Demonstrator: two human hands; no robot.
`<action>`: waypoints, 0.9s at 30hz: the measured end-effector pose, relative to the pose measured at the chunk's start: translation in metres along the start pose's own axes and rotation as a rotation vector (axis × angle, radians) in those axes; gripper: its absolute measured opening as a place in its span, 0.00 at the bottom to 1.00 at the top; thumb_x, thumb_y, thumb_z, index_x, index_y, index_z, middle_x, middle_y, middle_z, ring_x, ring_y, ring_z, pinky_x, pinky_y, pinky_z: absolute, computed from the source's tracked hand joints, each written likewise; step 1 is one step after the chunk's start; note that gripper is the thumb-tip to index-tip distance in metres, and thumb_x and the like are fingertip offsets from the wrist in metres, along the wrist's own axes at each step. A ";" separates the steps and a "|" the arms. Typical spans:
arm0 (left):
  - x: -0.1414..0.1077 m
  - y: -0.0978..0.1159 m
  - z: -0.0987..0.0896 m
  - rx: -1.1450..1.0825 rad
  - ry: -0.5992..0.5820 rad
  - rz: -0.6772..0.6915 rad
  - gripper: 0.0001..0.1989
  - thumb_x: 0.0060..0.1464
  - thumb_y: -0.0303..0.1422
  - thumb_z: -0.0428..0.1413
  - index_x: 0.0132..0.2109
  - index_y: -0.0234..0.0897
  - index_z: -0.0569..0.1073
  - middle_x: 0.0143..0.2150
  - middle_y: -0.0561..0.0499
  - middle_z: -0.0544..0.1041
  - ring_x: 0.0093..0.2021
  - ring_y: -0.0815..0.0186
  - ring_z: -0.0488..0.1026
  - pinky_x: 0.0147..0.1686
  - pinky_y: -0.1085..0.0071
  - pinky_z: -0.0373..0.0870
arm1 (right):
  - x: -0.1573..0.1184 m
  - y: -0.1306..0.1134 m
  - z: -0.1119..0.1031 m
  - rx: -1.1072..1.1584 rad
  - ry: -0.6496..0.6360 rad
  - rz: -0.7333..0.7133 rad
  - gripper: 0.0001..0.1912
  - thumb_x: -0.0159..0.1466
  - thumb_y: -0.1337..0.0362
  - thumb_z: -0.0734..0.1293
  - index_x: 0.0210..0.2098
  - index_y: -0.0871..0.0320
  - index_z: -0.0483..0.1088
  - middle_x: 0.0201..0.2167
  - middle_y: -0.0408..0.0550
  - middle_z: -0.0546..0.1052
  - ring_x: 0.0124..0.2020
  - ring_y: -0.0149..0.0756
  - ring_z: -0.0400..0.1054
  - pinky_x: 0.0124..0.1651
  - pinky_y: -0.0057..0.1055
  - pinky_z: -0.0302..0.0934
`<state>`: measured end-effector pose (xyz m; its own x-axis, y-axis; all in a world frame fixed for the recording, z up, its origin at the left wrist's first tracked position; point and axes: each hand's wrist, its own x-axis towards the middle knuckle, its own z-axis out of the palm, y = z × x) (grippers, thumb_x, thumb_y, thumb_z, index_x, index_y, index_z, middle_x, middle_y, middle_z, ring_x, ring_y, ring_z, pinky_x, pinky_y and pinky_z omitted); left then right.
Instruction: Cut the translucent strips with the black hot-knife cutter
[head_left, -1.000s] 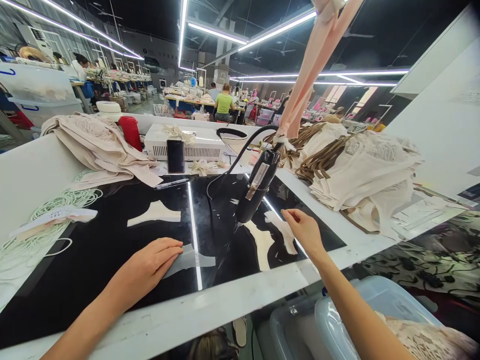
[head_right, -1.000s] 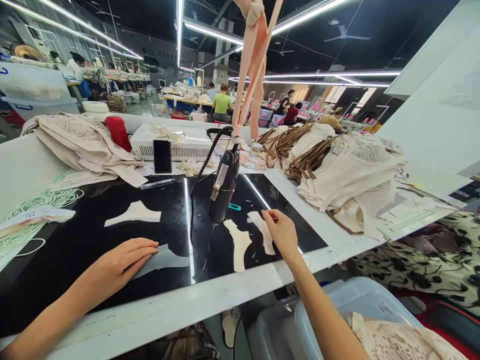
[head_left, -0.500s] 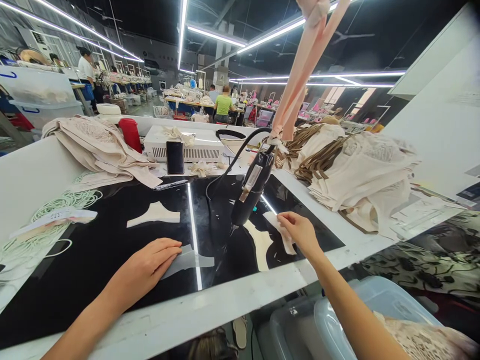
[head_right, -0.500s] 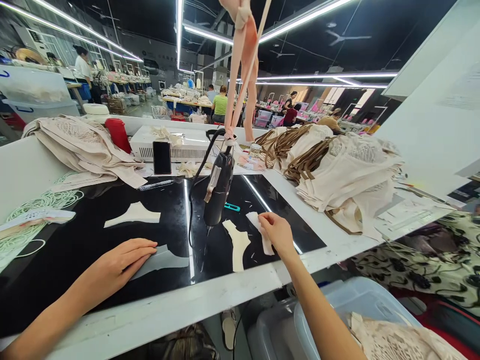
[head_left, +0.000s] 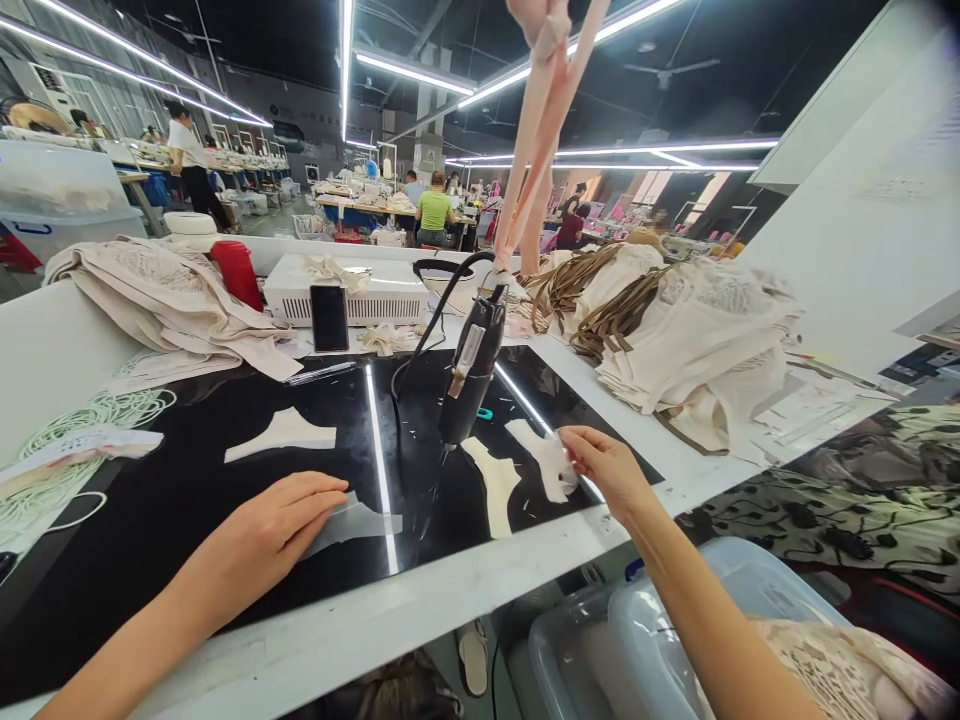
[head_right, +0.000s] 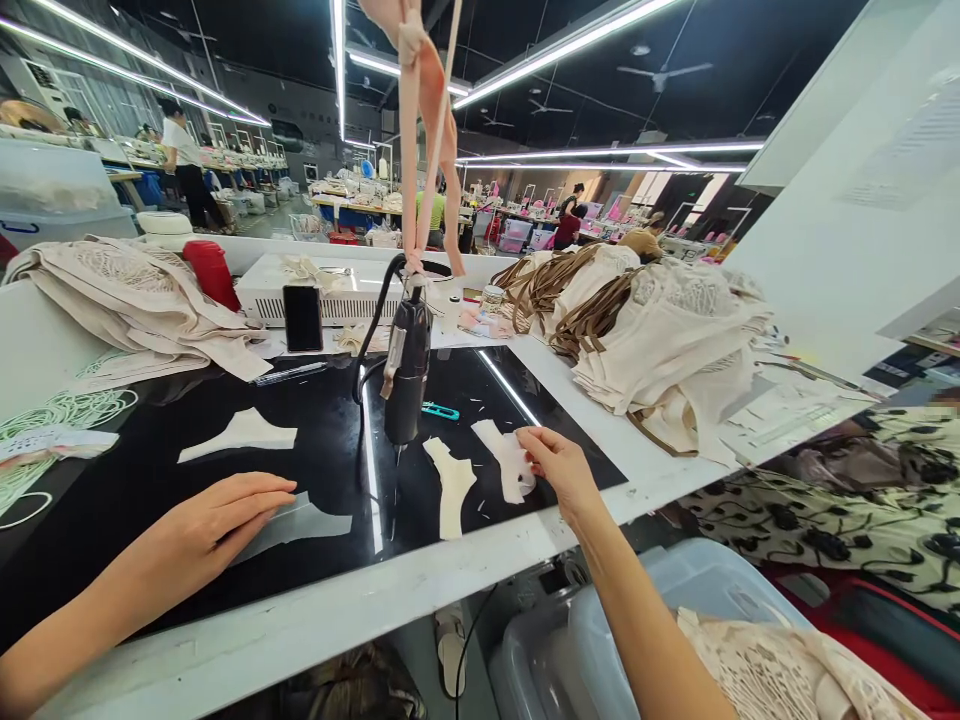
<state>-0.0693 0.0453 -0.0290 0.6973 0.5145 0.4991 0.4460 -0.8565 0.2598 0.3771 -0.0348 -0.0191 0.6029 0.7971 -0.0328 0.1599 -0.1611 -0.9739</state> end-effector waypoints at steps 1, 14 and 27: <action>0.007 0.010 0.001 -0.013 -0.009 0.006 0.14 0.70 0.38 0.50 0.53 0.45 0.79 0.53 0.52 0.81 0.51 0.62 0.80 0.55 0.65 0.77 | -0.003 -0.002 0.001 0.006 -0.008 0.002 0.21 0.49 0.47 0.77 0.33 0.58 0.81 0.26 0.44 0.76 0.27 0.31 0.66 0.27 0.29 0.62; 0.189 0.149 0.117 -0.456 -0.249 -0.282 0.11 0.60 0.34 0.61 0.49 0.35 0.75 0.45 0.44 0.80 0.38 0.60 0.79 0.37 0.67 0.74 | -0.020 -0.001 0.000 0.077 -0.097 -0.039 0.24 0.50 0.43 0.76 0.33 0.57 0.82 0.29 0.47 0.78 0.30 0.34 0.68 0.31 0.30 0.62; 0.216 0.137 0.145 -0.603 -0.275 -0.270 0.12 0.61 0.26 0.50 0.38 0.35 0.79 0.33 0.50 0.80 0.31 0.66 0.76 0.33 0.71 0.71 | -0.012 0.007 -0.027 0.013 -0.007 -0.106 0.25 0.56 0.41 0.71 0.40 0.54 0.81 0.44 0.53 0.83 0.39 0.41 0.73 0.37 0.33 0.68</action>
<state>0.2240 0.0455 -0.0055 0.7581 0.6354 0.1469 0.2908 -0.5309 0.7960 0.3919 -0.0614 -0.0191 0.5772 0.8136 0.0692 0.2128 -0.0681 -0.9747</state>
